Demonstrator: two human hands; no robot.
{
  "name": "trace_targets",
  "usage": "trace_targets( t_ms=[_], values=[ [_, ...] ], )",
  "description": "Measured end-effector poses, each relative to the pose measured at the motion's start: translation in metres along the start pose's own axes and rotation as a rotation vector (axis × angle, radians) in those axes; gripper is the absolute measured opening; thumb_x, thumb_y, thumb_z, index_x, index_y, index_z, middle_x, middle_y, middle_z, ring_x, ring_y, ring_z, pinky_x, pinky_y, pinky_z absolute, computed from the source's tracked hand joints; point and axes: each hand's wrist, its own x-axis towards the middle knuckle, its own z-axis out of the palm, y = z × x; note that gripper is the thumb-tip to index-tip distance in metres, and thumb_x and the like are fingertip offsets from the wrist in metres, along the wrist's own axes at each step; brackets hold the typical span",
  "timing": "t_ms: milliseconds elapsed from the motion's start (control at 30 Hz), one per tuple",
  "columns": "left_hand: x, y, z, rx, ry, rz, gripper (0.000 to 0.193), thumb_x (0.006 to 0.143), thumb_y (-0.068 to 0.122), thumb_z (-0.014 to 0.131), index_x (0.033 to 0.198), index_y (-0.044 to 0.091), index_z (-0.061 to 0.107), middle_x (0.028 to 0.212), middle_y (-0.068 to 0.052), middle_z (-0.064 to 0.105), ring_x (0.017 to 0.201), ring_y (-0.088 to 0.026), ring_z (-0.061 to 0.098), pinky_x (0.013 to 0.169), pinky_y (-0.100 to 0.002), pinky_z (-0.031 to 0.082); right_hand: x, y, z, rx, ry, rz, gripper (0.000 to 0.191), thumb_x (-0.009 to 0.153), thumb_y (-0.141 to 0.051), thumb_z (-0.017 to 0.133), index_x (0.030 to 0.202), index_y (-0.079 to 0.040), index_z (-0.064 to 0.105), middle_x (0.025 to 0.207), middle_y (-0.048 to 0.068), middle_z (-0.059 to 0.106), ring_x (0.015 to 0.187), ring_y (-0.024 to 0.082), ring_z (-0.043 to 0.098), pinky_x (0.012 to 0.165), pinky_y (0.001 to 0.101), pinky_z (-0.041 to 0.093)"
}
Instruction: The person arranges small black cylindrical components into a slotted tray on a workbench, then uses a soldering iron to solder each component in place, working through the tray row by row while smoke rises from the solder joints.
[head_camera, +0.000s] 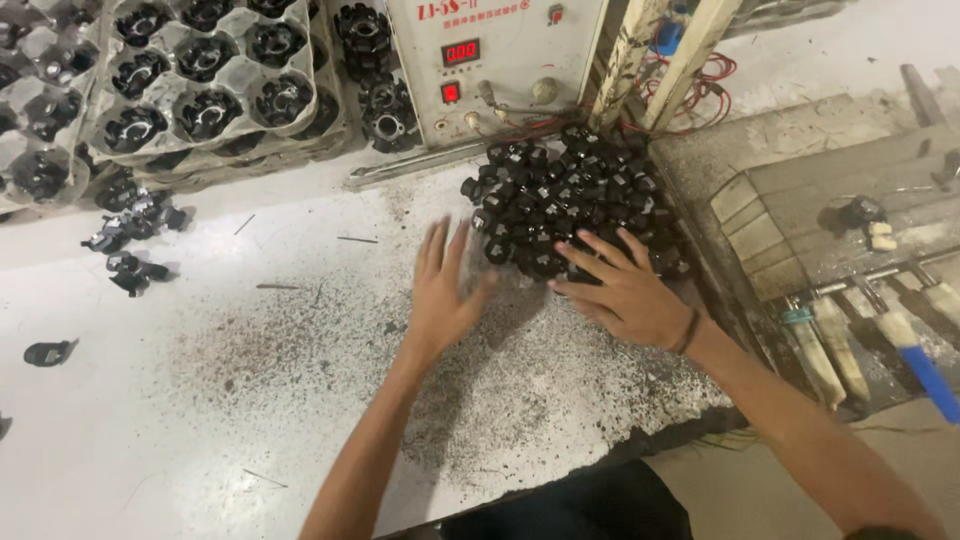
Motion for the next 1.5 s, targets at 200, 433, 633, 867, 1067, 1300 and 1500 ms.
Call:
trace_targets(
  t_ms=[200, 433, 633, 867, 1067, 1300, 1500],
  values=[
    [-0.078, -0.072, -0.086, 0.611, -0.214, -0.387, 0.064, 0.108, 0.049, 0.031, 0.164, 0.019, 0.027, 0.169, -0.023, 0.016, 0.155, -0.041, 0.01, 0.122, -0.062, 0.009, -0.02, -0.025, 0.013, -0.163, 0.043, 0.175, 0.05, 0.096, -0.042, 0.06, 0.142, -0.024, 0.06, 0.155, 0.009, 0.047, 0.146, 0.032, 0.036, 0.118, 0.0652, 0.008],
    [-0.009, -0.059, -0.008, 0.036, -0.049, -0.11, 0.047, 0.087, 0.014, 0.073, 0.132, 0.003, 0.061, 0.128, -0.026, 0.064, 0.119, -0.044, 0.059, 0.1, -0.051, 0.05, 0.041, -0.045, 0.029, -0.153, 0.123, 0.047, 0.044, 0.088, -0.015, 0.066, 0.132, -0.014, 0.072, 0.148, 0.01, 0.056, 0.139, 0.026, 0.049, 0.119, 0.057, 0.02],
    [0.027, -0.021, 0.045, -0.037, 0.026, 0.044, 0.039, 0.084, 0.017, 0.078, 0.121, 0.01, 0.068, 0.109, -0.013, 0.072, 0.106, -0.038, 0.069, 0.091, -0.048, 0.056, 0.067, -0.035, 0.05, -0.115, 0.104, 0.07, 0.023, 0.09, -0.001, 0.069, 0.111, -0.002, 0.076, 0.115, 0.011, 0.069, 0.111, 0.025, 0.064, 0.111, 0.0445, 0.038],
    [0.012, -0.034, -0.024, -0.177, -0.189, -0.083, 0.032, 0.079, 0.01, 0.072, 0.11, 0.01, 0.078, 0.107, -0.018, 0.073, 0.086, -0.038, 0.073, 0.079, -0.047, 0.058, 0.054, -0.063, 0.043, 0.405, 0.172, 0.386, 0.014, 0.085, -0.015, 0.081, 0.095, -0.007, 0.077, 0.09, 0.01, 0.078, 0.076, 0.024, 0.073, 0.067, 0.0353, 0.056],
    [0.02, -0.051, -0.026, -0.222, -0.275, 0.0, 0.029, 0.081, 0.012, 0.071, 0.109, 0.006, 0.078, 0.101, -0.021, 0.075, 0.088, -0.037, 0.075, 0.085, -0.045, 0.059, 0.069, -0.097, 0.037, 0.551, 0.002, 0.426, 0.012, 0.084, -0.015, 0.08, 0.089, -0.005, 0.077, 0.081, 0.008, 0.077, 0.064, 0.017, 0.073, 0.056, 0.031, 0.057],
    [0.024, -0.052, -0.028, -0.159, -0.333, 0.024, 0.028, 0.088, 0.011, 0.066, 0.113, 0.006, 0.076, 0.103, -0.02, 0.075, 0.093, -0.038, 0.073, 0.087, -0.046, 0.057, 0.106, -0.092, 0.072, 0.332, 0.061, 0.356, 0.017, 0.092, -0.018, 0.076, 0.085, -0.003, 0.073, 0.08, 0.01, 0.074, 0.062, 0.019, 0.068, 0.057, 0.0321, 0.054],
    [0.024, -0.029, -0.043, 0.006, -0.494, 0.008, 0.043, 0.083, 0.025, 0.074, 0.123, 0.011, 0.071, 0.116, -0.02, 0.066, 0.107, -0.04, 0.064, 0.094, -0.047, 0.053, 0.159, -0.041, 0.053, -0.303, 0.257, -0.024, 0.029, 0.079, -0.011, 0.073, 0.106, 0.0, 0.074, 0.102, 0.012, 0.071, 0.101, 0.025, 0.065, 0.098, 0.0404, 0.047]
  ],
)
